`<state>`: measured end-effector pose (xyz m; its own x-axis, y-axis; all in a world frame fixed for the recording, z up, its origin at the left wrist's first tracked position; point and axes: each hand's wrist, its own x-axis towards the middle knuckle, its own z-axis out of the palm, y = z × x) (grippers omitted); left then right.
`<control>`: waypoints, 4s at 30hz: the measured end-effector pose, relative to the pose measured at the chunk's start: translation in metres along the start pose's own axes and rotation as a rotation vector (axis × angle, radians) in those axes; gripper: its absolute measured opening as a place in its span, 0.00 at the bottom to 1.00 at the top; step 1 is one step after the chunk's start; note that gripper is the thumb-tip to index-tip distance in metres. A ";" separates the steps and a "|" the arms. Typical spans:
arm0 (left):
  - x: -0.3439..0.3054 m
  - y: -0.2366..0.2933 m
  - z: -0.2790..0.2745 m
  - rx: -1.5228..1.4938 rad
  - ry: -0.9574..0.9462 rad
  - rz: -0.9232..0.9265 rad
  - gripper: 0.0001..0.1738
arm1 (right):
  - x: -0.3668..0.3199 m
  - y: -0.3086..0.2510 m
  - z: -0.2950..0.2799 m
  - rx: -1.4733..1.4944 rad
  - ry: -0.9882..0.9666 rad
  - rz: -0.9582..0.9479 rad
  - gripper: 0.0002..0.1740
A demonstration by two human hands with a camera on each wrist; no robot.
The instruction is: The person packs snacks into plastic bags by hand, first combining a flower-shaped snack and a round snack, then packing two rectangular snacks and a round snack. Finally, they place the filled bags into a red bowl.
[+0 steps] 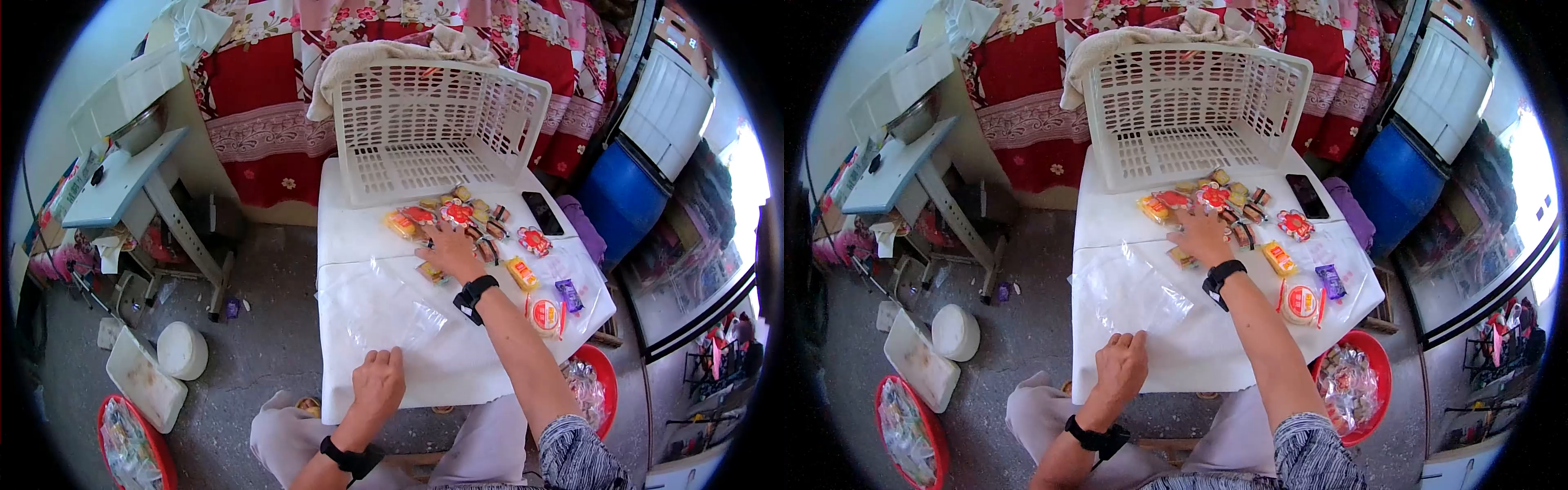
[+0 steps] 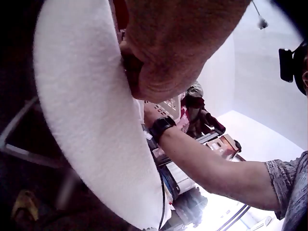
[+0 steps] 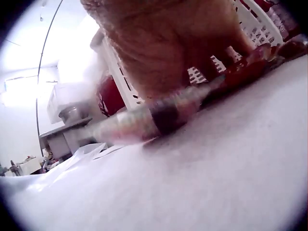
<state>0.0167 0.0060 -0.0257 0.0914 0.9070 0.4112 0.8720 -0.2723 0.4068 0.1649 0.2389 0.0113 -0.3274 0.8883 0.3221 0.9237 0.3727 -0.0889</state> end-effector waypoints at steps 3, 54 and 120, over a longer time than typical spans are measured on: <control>0.000 0.002 0.000 0.000 0.022 -0.003 0.08 | 0.003 0.011 0.006 0.068 -0.004 -0.113 0.23; -0.014 0.015 0.001 -0.223 0.128 0.149 0.19 | -0.228 -0.063 -0.023 2.284 -0.265 0.501 0.19; -0.036 0.032 -0.021 -0.143 0.264 0.137 0.10 | -0.204 -0.082 -0.021 1.739 -0.363 0.304 0.12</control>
<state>0.0313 -0.0423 -0.0108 0.0588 0.7491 0.6598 0.7819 -0.4455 0.4360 0.1603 0.0209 -0.0271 -0.4477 0.8913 -0.0717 -0.2120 -0.1837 -0.9598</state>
